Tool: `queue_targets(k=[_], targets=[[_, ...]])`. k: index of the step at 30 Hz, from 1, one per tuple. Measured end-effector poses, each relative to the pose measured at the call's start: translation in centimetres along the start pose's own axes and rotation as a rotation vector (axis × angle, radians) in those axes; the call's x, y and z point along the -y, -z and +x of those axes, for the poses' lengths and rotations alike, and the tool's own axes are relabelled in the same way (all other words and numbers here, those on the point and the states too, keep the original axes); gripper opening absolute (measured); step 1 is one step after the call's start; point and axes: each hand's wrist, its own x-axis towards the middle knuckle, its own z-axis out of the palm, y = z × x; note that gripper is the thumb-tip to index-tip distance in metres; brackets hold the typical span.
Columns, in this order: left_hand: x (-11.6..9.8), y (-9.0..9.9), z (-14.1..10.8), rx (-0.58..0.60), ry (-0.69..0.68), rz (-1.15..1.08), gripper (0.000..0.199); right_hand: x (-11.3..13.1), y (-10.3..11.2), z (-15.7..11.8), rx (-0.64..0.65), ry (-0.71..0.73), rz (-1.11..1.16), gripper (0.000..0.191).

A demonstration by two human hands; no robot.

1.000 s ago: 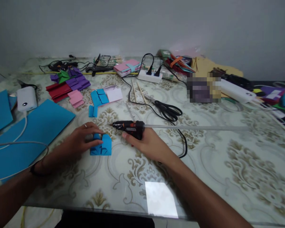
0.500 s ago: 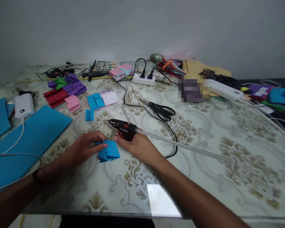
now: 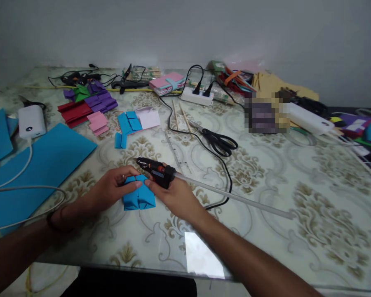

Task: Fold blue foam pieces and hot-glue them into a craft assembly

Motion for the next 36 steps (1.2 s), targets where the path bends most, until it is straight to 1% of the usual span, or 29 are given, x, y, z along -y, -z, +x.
queue_targets(k=[3,8,11,14,17,20,22,26,29,34,36], targets=[[0.0,0.1,0.0,0.028,0.025,-0.033,0.020,-0.2,-0.1,0.0,-0.015,-0.025,0.002,0.033],[-0.4,0.3,0.0,0.062,0.088,-0.042,0.026,-0.2,-0.1,-0.1,-0.020,-0.082,0.087,0.032],[-0.5,0.4,0.0,0.095,0.105,-0.057,0.025,0.1,0.0,-0.1,-0.027,-0.065,0.096,0.031],[-0.8,0.6,0.0,0.121,0.095,-0.052,0.023,0.7,0.3,-0.1,0.010,-0.022,0.088,0.031],[-1.0,1.1,0.1,0.080,0.103,-0.035,0.021,1.0,1.0,0.0,0.002,-0.019,0.115,0.038],[-0.9,1.6,0.4,-0.003,0.168,-0.067,0.024,0.9,1.7,0.1,-0.057,-0.057,0.142,0.039],[-0.7,1.8,0.6,-0.041,0.190,-0.087,0.025,0.6,2.1,0.1,-0.074,-0.085,0.142,0.039],[0.0,1.9,0.9,-0.061,0.142,-0.055,0.023,0.2,2.5,0.1,-0.070,-0.103,0.109,0.041],[0.3,1.9,1.0,-0.089,0.113,-0.016,0.021,-0.1,2.5,0.0,-0.062,-0.157,0.068,0.044],[0.2,1.8,1.0,-0.123,0.102,0.031,0.021,-0.2,2.5,0.1,-0.043,-0.216,0.017,0.050],[0.1,1.8,1.0,-0.119,0.095,0.032,0.021,-0.1,2.6,0.1,-0.040,-0.230,-0.011,0.053]])
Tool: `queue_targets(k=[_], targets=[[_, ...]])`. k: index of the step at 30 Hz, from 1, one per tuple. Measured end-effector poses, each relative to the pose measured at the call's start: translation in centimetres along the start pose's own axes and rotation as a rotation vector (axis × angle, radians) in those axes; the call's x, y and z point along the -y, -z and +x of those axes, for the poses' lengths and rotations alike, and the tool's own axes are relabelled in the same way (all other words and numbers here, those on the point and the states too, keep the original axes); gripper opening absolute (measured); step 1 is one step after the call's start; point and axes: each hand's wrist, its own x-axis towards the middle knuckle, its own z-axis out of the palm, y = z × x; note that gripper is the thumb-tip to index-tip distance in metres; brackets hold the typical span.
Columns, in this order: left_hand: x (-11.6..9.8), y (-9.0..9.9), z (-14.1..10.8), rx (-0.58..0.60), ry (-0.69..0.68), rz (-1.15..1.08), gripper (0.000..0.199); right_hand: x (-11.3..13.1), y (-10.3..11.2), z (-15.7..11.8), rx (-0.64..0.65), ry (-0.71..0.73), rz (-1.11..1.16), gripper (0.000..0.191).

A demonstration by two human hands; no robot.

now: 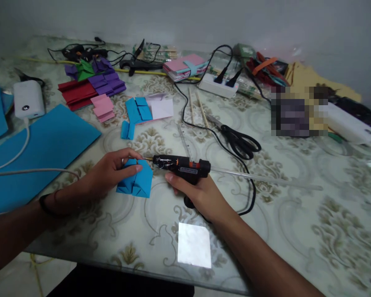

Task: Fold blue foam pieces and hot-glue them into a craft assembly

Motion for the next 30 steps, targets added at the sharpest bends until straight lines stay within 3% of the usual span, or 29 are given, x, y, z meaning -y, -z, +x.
queue_targets(k=[14,30], targets=[[0.2,-0.2,0.0,0.053,-0.005,-0.030,0.020,0.4,0.3,0.2,0.060,0.051,-0.177,0.054],[0.4,-0.1,-0.1,0.066,-0.039,-0.031,0.016,1.2,0.0,0.2,0.060,0.134,-0.204,0.046]])
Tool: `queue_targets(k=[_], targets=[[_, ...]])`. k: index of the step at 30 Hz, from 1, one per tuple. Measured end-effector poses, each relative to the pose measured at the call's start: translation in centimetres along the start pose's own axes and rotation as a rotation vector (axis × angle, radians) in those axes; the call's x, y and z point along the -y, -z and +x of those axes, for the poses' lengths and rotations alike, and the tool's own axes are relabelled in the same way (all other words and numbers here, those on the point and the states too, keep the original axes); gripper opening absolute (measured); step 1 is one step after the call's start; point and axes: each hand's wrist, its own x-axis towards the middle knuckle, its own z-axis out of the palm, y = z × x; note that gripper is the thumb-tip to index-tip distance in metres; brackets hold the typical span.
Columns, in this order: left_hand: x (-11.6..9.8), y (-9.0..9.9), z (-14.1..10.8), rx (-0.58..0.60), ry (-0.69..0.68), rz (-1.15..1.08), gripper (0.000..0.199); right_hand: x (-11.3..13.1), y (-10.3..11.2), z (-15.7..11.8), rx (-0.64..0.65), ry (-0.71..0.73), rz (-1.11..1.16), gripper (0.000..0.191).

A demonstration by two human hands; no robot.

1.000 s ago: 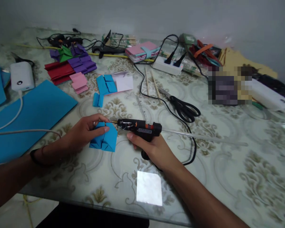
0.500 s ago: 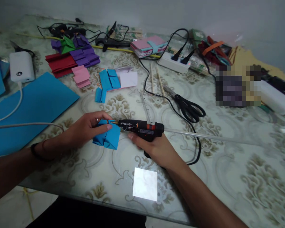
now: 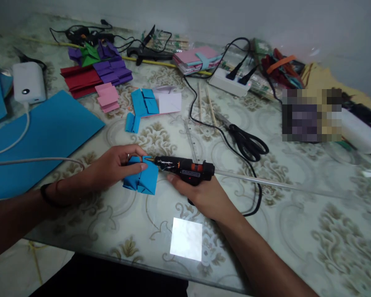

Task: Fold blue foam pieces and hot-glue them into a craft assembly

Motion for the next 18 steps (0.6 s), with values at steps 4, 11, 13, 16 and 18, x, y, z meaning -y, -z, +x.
queue_targets(k=[4,11,13,16,18], targets=[[0.11,0.02,0.01,0.006,0.003,-0.010,0.016,-0.13,0.01,0.03,-0.009,0.011,-0.006,0.046],[0.10,0.05,0.03,0.011,-0.005,-0.008,0.016,-0.23,0.00,0.01,0.007,0.008,0.018,0.046],[0.11,0.02,0.03,0.008,-0.005,-0.006,0.016,-0.36,-0.03,-0.04,0.006,-0.015,0.022,0.048],[0.18,-0.01,0.05,0.001,-0.008,-0.020,0.018,-0.59,-0.08,-0.10,0.009,-0.058,0.029,0.050],[0.22,-0.02,0.06,0.004,-0.006,-0.026,0.018,-0.68,-0.09,-0.13,0.013,-0.065,0.035,0.050]])
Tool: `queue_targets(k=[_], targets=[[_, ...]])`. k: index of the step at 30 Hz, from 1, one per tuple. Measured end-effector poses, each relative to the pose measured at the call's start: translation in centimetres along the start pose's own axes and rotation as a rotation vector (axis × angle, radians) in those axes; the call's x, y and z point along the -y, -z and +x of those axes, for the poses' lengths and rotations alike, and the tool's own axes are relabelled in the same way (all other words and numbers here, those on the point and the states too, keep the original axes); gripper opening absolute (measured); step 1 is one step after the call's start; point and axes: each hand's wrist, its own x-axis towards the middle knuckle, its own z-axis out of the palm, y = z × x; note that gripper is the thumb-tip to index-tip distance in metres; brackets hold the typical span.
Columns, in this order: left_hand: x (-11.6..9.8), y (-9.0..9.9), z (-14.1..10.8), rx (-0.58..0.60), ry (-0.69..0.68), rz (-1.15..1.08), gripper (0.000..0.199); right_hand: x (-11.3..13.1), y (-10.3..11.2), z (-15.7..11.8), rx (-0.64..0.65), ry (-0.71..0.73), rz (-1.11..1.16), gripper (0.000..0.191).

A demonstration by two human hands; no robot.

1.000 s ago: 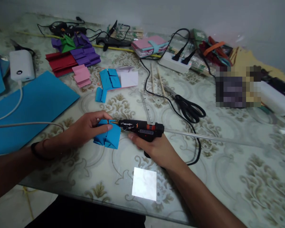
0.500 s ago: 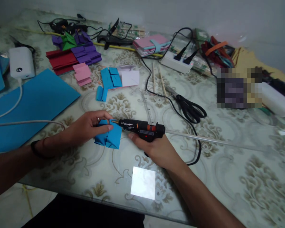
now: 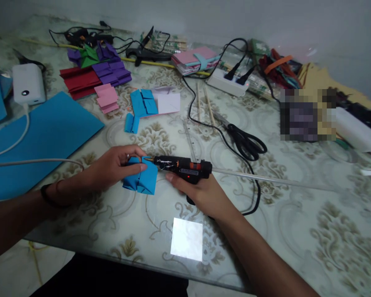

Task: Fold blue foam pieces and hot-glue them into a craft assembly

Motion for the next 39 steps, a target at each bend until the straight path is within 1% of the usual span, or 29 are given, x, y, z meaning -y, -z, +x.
queue_targets(k=[7,12,18,25,31,35,39], targets=[[-0.09,0.02,0.01,0.001,-0.004,0.004,0.017,-0.06,0.08,0.08,0.000,0.025,0.023,0.044],[-0.24,0.08,-0.01,0.016,0.008,0.005,0.017,-0.25,0.02,0.19,-0.002,0.012,0.018,0.048],[-0.06,0.12,-0.02,0.012,0.007,-0.015,0.016,-0.11,0.00,0.12,-0.002,0.016,0.028,0.046],[-0.27,0.03,-0.03,0.010,0.021,-0.057,0.015,-0.23,-0.02,0.07,-0.003,0.025,0.020,0.046],[-0.37,0.00,-0.03,0.015,0.056,-0.148,0.019,0.00,0.06,0.15,-0.007,0.031,0.017,0.044],[-0.36,0.02,-0.09,-0.005,0.084,-0.171,0.022,-0.01,0.03,0.08,-0.009,0.027,0.031,0.044],[-0.50,0.03,0.00,-0.023,0.073,-0.189,0.021,-0.12,-0.05,0.03,-0.011,0.016,0.037,0.044]])
